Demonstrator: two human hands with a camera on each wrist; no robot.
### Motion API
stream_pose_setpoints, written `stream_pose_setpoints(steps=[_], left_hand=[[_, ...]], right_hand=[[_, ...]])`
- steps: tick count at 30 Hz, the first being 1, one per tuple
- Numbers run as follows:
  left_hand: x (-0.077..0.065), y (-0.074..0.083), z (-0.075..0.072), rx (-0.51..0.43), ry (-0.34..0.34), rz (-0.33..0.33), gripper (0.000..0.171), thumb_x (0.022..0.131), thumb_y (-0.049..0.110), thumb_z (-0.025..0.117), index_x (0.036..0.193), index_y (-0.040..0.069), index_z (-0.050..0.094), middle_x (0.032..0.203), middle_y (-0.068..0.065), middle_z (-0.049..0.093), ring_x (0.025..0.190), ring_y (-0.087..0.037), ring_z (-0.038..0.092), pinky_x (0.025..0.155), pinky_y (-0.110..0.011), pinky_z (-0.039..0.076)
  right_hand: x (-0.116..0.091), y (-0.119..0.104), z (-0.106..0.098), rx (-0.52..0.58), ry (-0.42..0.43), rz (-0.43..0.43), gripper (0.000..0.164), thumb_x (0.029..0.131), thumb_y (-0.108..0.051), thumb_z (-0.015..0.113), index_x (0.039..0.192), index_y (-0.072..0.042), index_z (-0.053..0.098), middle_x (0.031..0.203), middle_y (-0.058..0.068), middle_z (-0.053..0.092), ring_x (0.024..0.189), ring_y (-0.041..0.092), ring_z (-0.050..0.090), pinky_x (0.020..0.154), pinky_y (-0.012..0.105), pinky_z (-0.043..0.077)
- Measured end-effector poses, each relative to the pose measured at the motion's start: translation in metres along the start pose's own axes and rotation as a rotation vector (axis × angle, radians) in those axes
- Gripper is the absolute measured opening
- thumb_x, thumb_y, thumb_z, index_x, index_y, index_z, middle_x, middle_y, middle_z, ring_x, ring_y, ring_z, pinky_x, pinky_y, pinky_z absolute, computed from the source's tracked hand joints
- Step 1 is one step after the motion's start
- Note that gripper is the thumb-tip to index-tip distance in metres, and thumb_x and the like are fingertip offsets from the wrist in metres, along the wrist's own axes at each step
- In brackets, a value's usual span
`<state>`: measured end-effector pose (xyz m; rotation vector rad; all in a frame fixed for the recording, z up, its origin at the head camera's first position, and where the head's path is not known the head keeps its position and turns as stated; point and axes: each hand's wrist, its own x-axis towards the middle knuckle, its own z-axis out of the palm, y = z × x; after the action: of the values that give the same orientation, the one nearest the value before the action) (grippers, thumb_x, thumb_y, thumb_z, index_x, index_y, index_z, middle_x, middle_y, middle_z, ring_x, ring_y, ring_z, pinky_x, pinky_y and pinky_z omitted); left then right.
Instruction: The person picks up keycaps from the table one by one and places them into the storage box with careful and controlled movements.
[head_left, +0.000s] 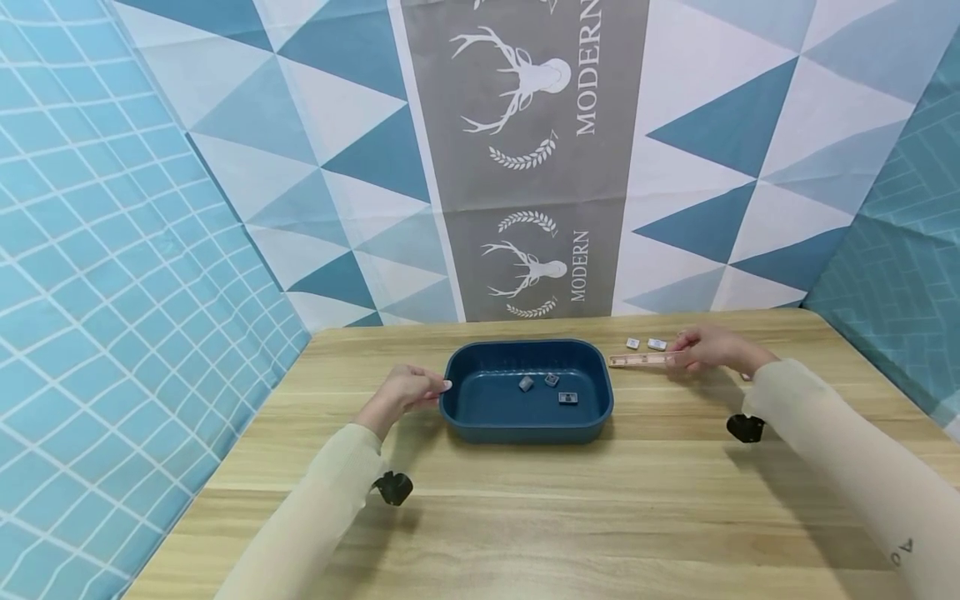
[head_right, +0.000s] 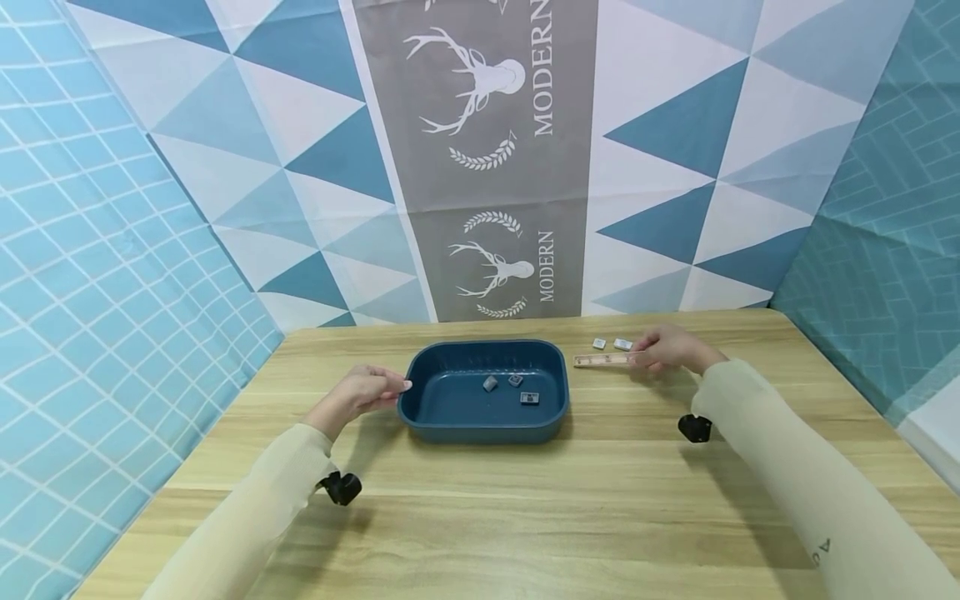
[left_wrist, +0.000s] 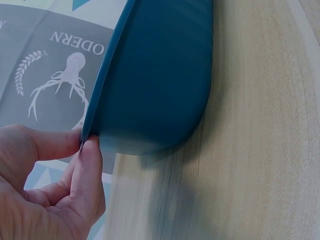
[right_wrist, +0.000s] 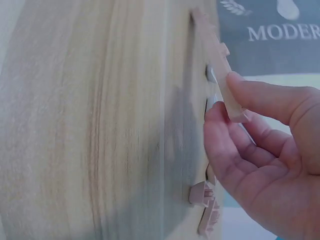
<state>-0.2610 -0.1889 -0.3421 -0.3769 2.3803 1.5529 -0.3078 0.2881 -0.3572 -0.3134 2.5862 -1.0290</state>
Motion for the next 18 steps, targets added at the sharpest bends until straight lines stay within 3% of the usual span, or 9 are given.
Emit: stream_pose_setpoints(steps=[2, 4, 7, 8, 10, 12, 15, 18], left_hand=[[0.0008, -0.0002, -0.0004, 0.003, 0.002, 0.006, 0.031, 0.088, 0.007, 0.067, 0.115, -0.007, 0.064, 0.110, -0.011, 0.065, 0.084, -0.010, 0.061, 0.090, -0.030, 0.059], [0.0014, -0.0012, -0.0005, 0.007, 0.004, 0.006, 0.030, 0.088, 0.007, 0.067, 0.115, -0.007, 0.064, 0.109, -0.011, 0.064, 0.084, -0.011, 0.061, 0.091, -0.031, 0.058], [0.0012, -0.0028, 0.0001, 0.012, 0.007, 0.006, 0.031, 0.088, 0.008, 0.067, 0.116, -0.006, 0.064, 0.111, -0.012, 0.064, 0.085, -0.011, 0.061, 0.087, -0.028, 0.059], [0.0011, -0.0028, 0.0003, 0.012, 0.008, 0.006, 0.031, 0.089, 0.008, 0.067, 0.116, -0.006, 0.064, 0.113, -0.012, 0.064, 0.086, -0.011, 0.061, 0.085, -0.027, 0.060], [0.0006, -0.0028, 0.0005, 0.016, 0.009, 0.008, 0.032, 0.089, 0.009, 0.066, 0.117, -0.006, 0.063, 0.114, -0.013, 0.064, 0.087, -0.011, 0.061, 0.083, -0.025, 0.060], [0.0003, -0.0024, 0.0005, 0.011, 0.011, 0.009, 0.032, 0.089, 0.009, 0.066, 0.117, -0.006, 0.063, 0.114, -0.013, 0.064, 0.087, -0.011, 0.061, 0.081, -0.024, 0.060], [-0.0002, -0.0022, 0.0002, 0.010, 0.010, 0.014, 0.032, 0.089, 0.008, 0.066, 0.117, -0.007, 0.063, 0.110, -0.011, 0.064, 0.086, -0.011, 0.061, 0.081, -0.024, 0.060], [0.0002, -0.0028, -0.0005, 0.009, 0.009, 0.018, 0.031, 0.089, 0.008, 0.066, 0.117, -0.007, 0.063, 0.110, -0.011, 0.064, 0.087, -0.011, 0.061, 0.083, -0.025, 0.060]], right_hand=[[-0.0006, 0.0014, -0.0028, 0.070, -0.021, 0.029, 0.039, 0.092, -0.024, 0.065, 0.116, 0.006, 0.059, 0.133, 0.027, 0.051, 0.109, 0.030, 0.059, 0.077, 0.029, 0.056], [-0.0008, 0.0033, -0.0044, 0.120, -0.041, 0.052, 0.039, 0.092, -0.024, 0.064, 0.118, 0.005, 0.059, 0.151, 0.030, 0.029, 0.132, 0.041, 0.043, 0.077, 0.028, 0.055], [0.0004, 0.0060, -0.0043, 0.181, -0.053, 0.084, 0.040, 0.092, -0.024, 0.065, 0.119, 0.006, 0.061, 0.156, 0.031, 0.003, 0.145, 0.045, 0.017, 0.077, 0.025, 0.056], [0.0010, 0.0066, -0.0038, 0.197, -0.051, 0.094, 0.040, 0.092, -0.023, 0.065, 0.119, 0.006, 0.061, 0.156, 0.031, 0.003, 0.144, 0.043, 0.023, 0.078, 0.025, 0.057], [0.0021, 0.0074, -0.0026, 0.219, -0.041, 0.110, 0.041, 0.092, -0.022, 0.066, 0.120, 0.007, 0.061, 0.155, 0.032, 0.013, 0.134, 0.034, 0.045, 0.081, 0.024, 0.059], [0.0023, 0.0076, -0.0019, 0.240, -0.035, 0.118, 0.040, 0.093, -0.020, 0.065, 0.121, 0.009, 0.060, 0.152, 0.033, 0.022, 0.113, 0.022, 0.063, 0.084, 0.025, 0.059], [0.0017, 0.0072, -0.0021, 0.263, -0.041, 0.118, 0.038, 0.094, -0.015, 0.062, 0.122, 0.011, 0.058, 0.146, 0.036, 0.031, 0.090, 0.007, 0.067, 0.085, 0.027, 0.060], [0.0017, 0.0070, -0.0024, 0.297, -0.040, 0.120, 0.039, 0.094, -0.012, 0.061, 0.122, 0.014, 0.056, 0.125, 0.026, 0.059, 0.086, 0.007, 0.068, 0.083, 0.026, 0.060]])
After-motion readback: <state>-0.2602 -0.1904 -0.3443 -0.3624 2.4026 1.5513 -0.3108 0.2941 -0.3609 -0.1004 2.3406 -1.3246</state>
